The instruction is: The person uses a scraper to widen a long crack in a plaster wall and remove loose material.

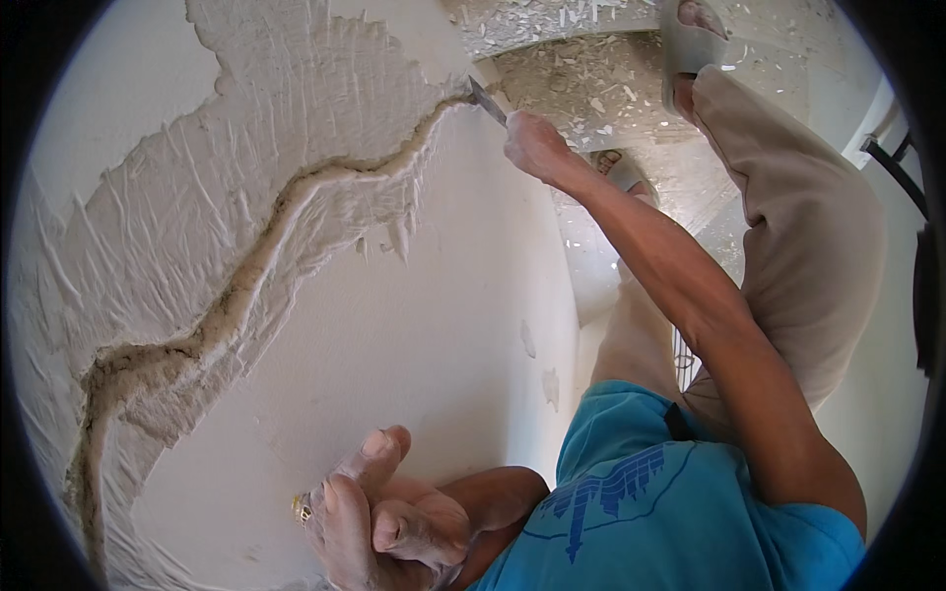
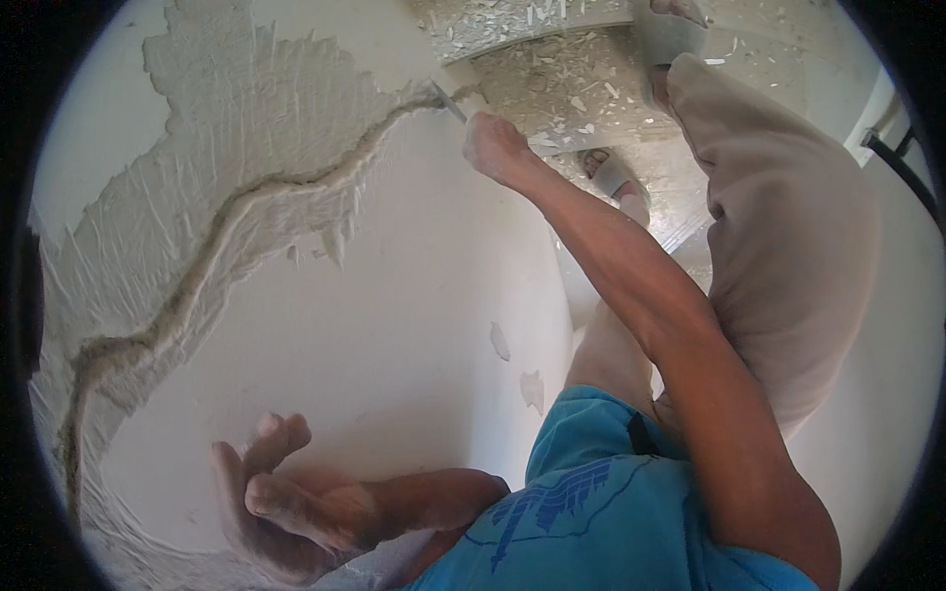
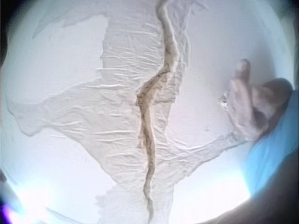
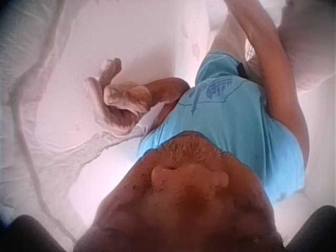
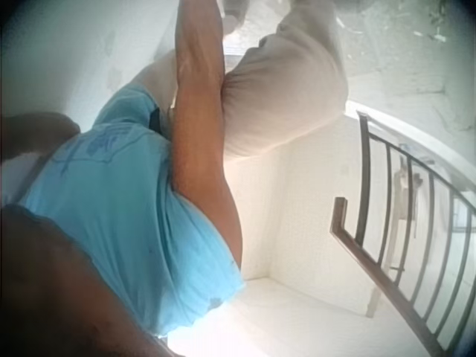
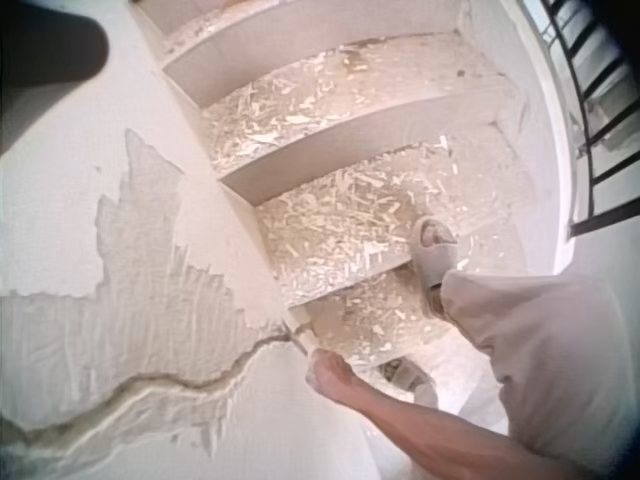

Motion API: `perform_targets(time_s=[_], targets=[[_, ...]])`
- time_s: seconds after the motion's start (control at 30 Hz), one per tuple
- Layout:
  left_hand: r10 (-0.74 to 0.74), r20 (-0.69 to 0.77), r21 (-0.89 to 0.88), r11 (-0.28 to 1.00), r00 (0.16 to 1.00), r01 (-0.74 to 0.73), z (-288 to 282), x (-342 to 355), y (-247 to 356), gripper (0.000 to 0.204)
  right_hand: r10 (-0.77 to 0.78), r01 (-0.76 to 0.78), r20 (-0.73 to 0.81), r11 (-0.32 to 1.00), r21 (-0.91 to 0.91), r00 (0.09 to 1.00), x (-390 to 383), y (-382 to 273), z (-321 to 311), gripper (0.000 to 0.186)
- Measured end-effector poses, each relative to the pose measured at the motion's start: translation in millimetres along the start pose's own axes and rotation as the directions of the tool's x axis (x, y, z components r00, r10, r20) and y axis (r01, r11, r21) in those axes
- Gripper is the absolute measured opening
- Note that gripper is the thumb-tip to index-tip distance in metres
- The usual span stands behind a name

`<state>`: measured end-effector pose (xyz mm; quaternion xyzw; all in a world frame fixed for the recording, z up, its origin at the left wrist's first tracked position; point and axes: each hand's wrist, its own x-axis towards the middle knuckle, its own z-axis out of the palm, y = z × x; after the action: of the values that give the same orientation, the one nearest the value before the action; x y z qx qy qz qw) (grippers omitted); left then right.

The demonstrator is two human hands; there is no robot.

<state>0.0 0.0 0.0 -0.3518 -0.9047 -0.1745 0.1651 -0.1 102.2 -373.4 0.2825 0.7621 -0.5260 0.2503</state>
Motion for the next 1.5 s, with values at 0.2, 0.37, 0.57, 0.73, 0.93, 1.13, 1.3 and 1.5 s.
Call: perform_targets(time_s=[0.2,0.37,0.57,0.73,0.93,1.13,1.3,1.5], targets=[[-0.032,-0.146,0.121,0.991,0.989,0.050,16,-2,7,0.035,-0.020,0.015,-0.092,0.998,-0.058,0.996,5,-2,6,0.020],[-0.003,-0.080,0.154,0.988,0.997,0.015,10,0,7,0.035,-0.148,0.121,-0.140,0.975,-0.187,0.979,-14,3,0,0.018],[-0.018,-0.115,0.141,0.989,0.993,0.034,12,0,9,0.036,0.044,-0.044,-0.140,0.999,-0.003,0.989,-14,-10,-3,0.018],[-0.017,-0.096,0.178,0.983,0.995,0.034,12,0,9,0.036,0.060,-0.045,-0.149,0.994,0.103,0.987,-12,-18,2,0.019],[-0.067,-0.109,0.127,0.989,0.992,0.080,11,-2,9,0.037,0.072,-0.058,-0.119,0.991,0.121,0.990,-2,-19,5,0.020],[-0.091,-0.119,0.104,0.989,0.989,0.104,13,-1,9,0.038,0.187,-0.176,-0.094,0.977,0.121,0.978,5,-29,17,0.025],[-0.095,-0.157,0.105,0.988,0.983,0.112,12,-10,-5,0.041,0.312,-0.319,0.068,0.932,0.171,0.948,25,-6,6,0.026],[-0.084,-0.083,0.115,0.989,0.993,0.093,3,-10,0,0.042,0.204,-0.200,-0.067,0.978,0.060,0.977,29,35,35,0.028]])
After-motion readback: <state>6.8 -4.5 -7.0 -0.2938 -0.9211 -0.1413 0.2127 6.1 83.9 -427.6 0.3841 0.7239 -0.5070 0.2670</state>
